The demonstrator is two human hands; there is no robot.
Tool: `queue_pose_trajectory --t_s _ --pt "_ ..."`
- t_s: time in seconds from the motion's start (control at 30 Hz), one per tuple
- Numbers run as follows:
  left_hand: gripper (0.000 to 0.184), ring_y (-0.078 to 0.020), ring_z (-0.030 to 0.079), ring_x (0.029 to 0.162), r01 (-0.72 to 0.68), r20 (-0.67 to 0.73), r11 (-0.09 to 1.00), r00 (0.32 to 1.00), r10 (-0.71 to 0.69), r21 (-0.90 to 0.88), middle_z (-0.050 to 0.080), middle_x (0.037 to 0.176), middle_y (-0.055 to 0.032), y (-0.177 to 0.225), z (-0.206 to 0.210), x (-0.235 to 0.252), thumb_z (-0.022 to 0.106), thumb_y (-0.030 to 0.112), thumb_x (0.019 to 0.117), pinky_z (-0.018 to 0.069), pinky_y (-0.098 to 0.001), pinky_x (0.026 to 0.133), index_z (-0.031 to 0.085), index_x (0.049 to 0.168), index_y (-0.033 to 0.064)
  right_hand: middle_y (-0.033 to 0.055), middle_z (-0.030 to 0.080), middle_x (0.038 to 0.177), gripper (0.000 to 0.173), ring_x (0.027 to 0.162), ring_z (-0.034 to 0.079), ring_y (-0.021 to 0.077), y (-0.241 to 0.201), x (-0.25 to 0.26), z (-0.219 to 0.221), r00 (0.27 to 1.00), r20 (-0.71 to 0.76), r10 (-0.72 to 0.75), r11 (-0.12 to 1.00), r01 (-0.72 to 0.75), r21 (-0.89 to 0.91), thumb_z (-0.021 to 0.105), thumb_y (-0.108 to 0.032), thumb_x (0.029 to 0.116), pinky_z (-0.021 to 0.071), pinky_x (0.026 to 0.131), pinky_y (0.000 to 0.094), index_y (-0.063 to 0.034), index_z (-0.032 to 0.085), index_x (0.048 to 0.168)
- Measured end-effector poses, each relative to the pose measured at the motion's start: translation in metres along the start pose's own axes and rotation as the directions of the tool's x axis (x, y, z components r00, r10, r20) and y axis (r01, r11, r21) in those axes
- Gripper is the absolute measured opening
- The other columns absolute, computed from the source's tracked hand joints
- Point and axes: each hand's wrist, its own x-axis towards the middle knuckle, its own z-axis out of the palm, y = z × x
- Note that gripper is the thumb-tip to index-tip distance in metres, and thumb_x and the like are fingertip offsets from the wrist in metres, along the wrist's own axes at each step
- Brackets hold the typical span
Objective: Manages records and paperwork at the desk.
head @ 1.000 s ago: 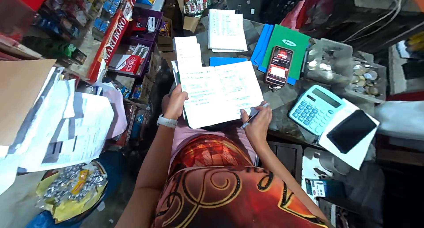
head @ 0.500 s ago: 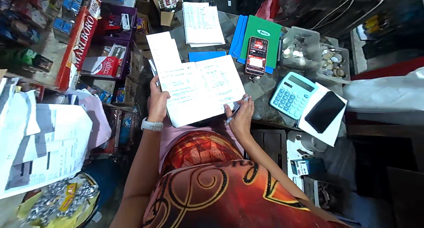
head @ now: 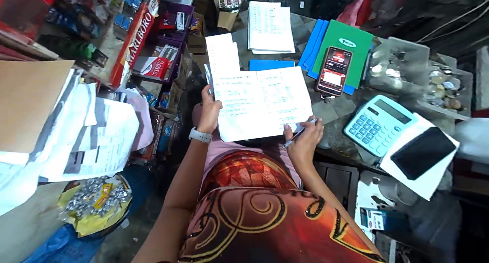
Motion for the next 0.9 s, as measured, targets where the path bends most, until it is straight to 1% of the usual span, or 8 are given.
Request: queue_pose_trajectory --t_s 0.1,0.17,0.37,0.5,0.6,0.77,0.9 --pt "0.084 -0.0231 0.065 0.114 0.008 -0.001 1.0 1.0 -0.008 -0.002 0.055 0.138 -0.0199 0.0005 0.0007 0.0 0.043 -0.017 0.0813 0.0567 -0.0411 0.09 0.017 0.157 0.0078 0.04 0.043 0.147 0.056 0.143 0.033 0.0606 -0.0012 0.0009 -0.001 1.0 -0.001 -0.002 1.0 0.002 -0.009 0.063 -0.04 0.0975 0.0197 0.12 0.0664 0.0129 0.058 0.116" --pt "0.082 -0.022 0.066 0.111 0.006 -0.003 1.0 1.0 -0.006 0.001 0.057 0.136 -0.019 0.0003 0.0003 0.0001 0.043 -0.017 0.0817 0.0575 -0.04 0.089 0.019 0.156 0.0071 0.04 0.043 0.148 0.058 0.143 0.032 0.0602 -0.0012 0.0002 -0.0006 1.0 -0.005 -0.01 1.0 0.01 -0.01 0.063 -0.042 0.0968 0.0186 0.121 0.0663 0.0125 0.057 0.115" --pt "0.08 -0.0215 0.066 0.111 -0.002 0.004 1.0 1.0 0.002 0.015 0.057 0.136 -0.0186 -0.0003 -0.0005 0.0004 0.042 -0.017 0.0822 0.0574 -0.0393 0.088 0.02 0.156 0.0069 0.0387 0.045 0.147 0.063 0.143 0.033 0.0589 0.0014 -0.0022 0.0027 0.999 -0.029 -0.014 1.0 0.014 -0.006 0.066 -0.048 0.0944 0.0196 0.121 0.0649 0.0113 0.057 0.114" --pt "0.079 -0.0213 0.066 0.111 -0.002 0.004 1.0 1.0 0.002 -0.006 0.056 0.137 -0.0183 0.0002 -0.0001 0.0005 0.042 -0.017 0.0817 0.0573 -0.0391 0.089 0.021 0.155 0.0062 0.0386 0.044 0.148 0.063 0.144 0.033 0.0581 0.0021 -0.002 0.0031 1.0 -0.025 -0.011 1.0 0.011 -0.006 0.065 -0.048 0.0953 0.0194 0.121 0.065 0.011 0.058 0.115" --pt "0.077 -0.0208 0.066 0.109 -0.006 -0.004 1.0 1.0 0.006 -0.018 0.058 0.133 -0.0184 0.0005 0.0012 -0.0004 0.041 -0.017 0.0831 0.0576 -0.0386 0.088 0.022 0.154 0.0056 0.0394 0.044 0.148 0.063 0.143 0.034 0.0588 0.0009 -0.002 0.0028 0.999 -0.028 -0.017 1.0 0.017 -0.005 0.065 -0.048 0.0953 0.0195 0.121 0.0654 0.0113 0.058 0.115" --pt "0.077 -0.0204 0.066 0.108 -0.017 0.008 1.0 1.0 0.017 -0.002 0.058 0.132 -0.0188 -0.001 0.0011 -0.0001 0.041 -0.016 0.0827 0.0574 -0.0381 0.088 0.022 0.154 0.0048 0.0403 0.043 0.148 0.063 0.144 0.033 0.0591 0.0001 -0.0018 0.0017 1.0 -0.023 -0.016 1.0 0.016 0.001 0.064 -0.047 0.0957 0.0191 0.121 0.0655 0.0117 0.057 0.116" --pt "0.078 -0.021 0.066 0.109 -0.015 0.01 1.0 1.0 0.015 0.018 0.058 0.133 -0.0191 -0.002 -0.0002 0.0006 0.042 -0.016 0.0823 0.0575 -0.0392 0.088 0.021 0.155 0.0038 0.0398 0.041 0.149 0.063 0.144 0.03 0.0597 0.0004 -0.0025 0.0016 1.0 -0.021 0.001 0.999 -0.001 0.04 0.067 -0.045 0.0944 0.0219 0.12 0.0648 0.0127 0.056 0.117"
